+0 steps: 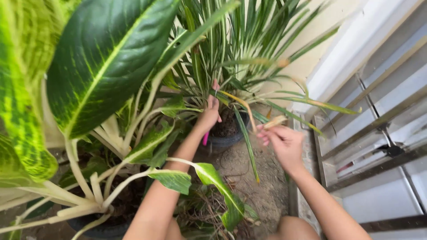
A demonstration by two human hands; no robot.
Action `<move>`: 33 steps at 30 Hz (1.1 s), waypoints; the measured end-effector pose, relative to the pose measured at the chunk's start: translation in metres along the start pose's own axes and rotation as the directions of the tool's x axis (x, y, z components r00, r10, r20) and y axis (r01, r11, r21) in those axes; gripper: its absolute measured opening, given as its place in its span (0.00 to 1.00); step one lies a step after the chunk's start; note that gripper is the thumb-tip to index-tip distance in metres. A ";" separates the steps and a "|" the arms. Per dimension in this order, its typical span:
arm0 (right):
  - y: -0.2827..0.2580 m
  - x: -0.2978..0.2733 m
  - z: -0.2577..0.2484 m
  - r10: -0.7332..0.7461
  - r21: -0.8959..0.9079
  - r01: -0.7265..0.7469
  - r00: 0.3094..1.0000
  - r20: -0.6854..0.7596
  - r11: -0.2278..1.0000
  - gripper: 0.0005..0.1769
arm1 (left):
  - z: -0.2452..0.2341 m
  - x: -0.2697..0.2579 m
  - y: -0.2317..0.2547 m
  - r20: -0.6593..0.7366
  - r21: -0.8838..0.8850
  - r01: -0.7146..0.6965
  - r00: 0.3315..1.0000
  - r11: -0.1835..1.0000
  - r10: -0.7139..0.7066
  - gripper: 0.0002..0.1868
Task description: Pruning leaves and stems of potted plants using scissors.
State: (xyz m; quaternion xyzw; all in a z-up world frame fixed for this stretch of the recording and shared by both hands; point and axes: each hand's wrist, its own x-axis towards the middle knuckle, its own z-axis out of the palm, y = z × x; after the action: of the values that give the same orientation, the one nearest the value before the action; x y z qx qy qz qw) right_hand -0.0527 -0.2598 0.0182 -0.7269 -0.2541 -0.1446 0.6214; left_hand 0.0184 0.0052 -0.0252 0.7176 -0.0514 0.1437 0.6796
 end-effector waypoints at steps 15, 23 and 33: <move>0.005 -0.010 0.022 0.810 -0.783 -0.226 0.271 0.520 0.579 0.20 | -0.025 -0.011 0.024 0.245 -0.205 0.181 0.961 0.962 -0.128 0.35; 0.122 0.042 -0.017 0.674 -0.684 -0.354 0.687 0.272 0.637 0.16 | 0.024 -0.027 -0.027 -0.074 0.081 -0.018 0.997 0.997 0.024 0.28; 0.295 0.022 0.021 0.833 -0.346 -0.759 0.522 0.180 0.551 0.25 | 0.127 -0.168 -0.174 -0.369 -0.498 0.675 0.403 0.544 -0.838 0.16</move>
State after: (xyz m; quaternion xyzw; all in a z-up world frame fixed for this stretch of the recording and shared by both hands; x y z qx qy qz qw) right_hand 0.1257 -0.2637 -0.2192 -0.8396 0.0289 0.2516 0.4806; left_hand -0.0776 -0.1286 -0.2428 0.4813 0.4692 0.0148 0.7403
